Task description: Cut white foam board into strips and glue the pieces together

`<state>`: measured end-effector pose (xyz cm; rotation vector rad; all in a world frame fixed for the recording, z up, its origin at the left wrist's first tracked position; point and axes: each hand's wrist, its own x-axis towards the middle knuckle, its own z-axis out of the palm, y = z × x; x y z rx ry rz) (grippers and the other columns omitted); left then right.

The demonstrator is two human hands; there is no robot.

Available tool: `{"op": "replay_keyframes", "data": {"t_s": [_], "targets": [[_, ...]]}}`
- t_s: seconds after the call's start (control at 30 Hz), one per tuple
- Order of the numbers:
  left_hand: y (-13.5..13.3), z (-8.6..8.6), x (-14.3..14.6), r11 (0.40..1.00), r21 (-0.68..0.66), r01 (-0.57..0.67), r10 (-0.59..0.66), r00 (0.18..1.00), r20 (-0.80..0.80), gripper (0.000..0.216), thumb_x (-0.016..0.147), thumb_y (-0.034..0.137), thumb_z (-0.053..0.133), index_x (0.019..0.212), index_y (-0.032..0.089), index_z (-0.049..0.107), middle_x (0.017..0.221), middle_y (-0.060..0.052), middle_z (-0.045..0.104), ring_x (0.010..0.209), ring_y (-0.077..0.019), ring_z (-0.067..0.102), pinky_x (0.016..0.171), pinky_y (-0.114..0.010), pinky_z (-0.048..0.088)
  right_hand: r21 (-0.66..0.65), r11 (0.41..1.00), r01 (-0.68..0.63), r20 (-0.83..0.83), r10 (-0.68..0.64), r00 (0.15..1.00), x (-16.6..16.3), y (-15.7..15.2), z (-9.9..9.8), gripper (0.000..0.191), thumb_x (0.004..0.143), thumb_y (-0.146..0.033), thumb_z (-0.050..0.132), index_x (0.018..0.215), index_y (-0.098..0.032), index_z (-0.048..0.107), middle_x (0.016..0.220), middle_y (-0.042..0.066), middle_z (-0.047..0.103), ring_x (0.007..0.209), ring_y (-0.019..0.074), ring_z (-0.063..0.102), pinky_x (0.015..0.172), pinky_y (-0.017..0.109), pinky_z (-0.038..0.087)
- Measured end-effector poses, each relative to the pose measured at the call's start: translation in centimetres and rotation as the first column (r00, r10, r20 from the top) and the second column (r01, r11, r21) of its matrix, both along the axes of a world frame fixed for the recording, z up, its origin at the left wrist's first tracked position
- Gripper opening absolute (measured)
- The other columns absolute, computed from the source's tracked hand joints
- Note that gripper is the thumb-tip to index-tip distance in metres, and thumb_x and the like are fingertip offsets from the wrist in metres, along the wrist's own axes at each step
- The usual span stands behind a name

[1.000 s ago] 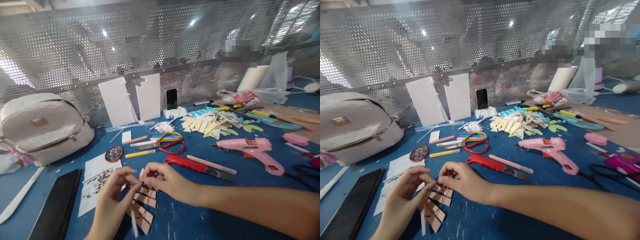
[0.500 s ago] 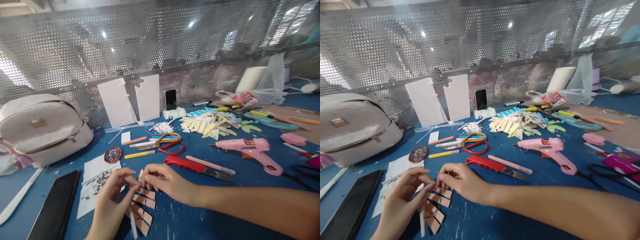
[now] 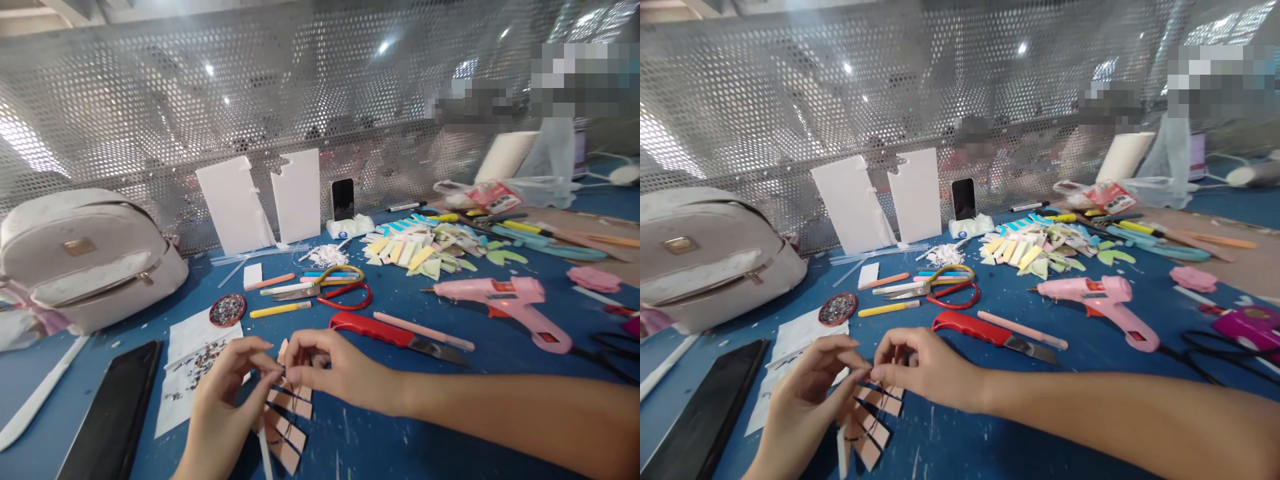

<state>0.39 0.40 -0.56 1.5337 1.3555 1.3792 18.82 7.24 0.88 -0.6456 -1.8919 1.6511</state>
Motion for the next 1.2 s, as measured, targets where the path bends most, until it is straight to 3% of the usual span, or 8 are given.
{"op": "replay_keyframes", "data": {"t_s": [0.37, 0.93, 1.2], "targets": [[-0.1, -0.1, 0.2, 0.999, 0.037, 0.022, -0.022, 0.999, 0.024, 0.018, 0.085, 0.016, 0.063, 0.1, 0.022, 0.059, 0.075, 0.001, 0.071, 0.073, -0.014, 0.068, 0.073, -0.024, 0.056, -0.059, 0.998, 0.014, -0.009, -0.015, 1.0, -0.3, 0.4, -1.1, 0.028, 0.073, -0.036, 0.081, 0.084, -0.016, 0.064, 0.076, -0.002, 0.06, 0.067, 0.01, 0.051, 0.056, 0.021, 0.034], [0.3, -0.1, -0.2, 0.998, 0.008, 0.062, -0.062, 0.997, -0.045, 0.021, 0.083, 0.014, 0.064, 0.102, 0.022, 0.058, 0.075, 0.002, 0.072, 0.073, -0.0148, 0.069, 0.069, -0.024, 0.055, -0.101, 0.995, 0.011, 0.032, -0.007, 0.999, -0.6, 0.2, -0.8, 0.014, 0.073, -0.02, 0.076, 0.081, -0.016, 0.065, 0.069, -0.004, 0.061, 0.061, 0.009, 0.052, 0.057, 0.021, 0.037], [0.1, 0.0, 0.1, 0.999, -0.013, 0.04, -0.04, 0.999, -0.003, 0.02, 0.083, 0.014, 0.064, 0.1, 0.023, 0.059, 0.074, 0.002, 0.072, 0.072, -0.0132, 0.067, 0.069, -0.022, 0.054, -0.014, 1.0, 0.007, 0.106, -0.006, 0.994, -0.4, 0.3, -0.9, 0.008, 0.078, -0.02, 0.072, 0.083, -0.016, 0.066, 0.068, -0.005, 0.058, 0.059, 0.0075, 0.046, 0.053, 0.02, 0.031]]}}
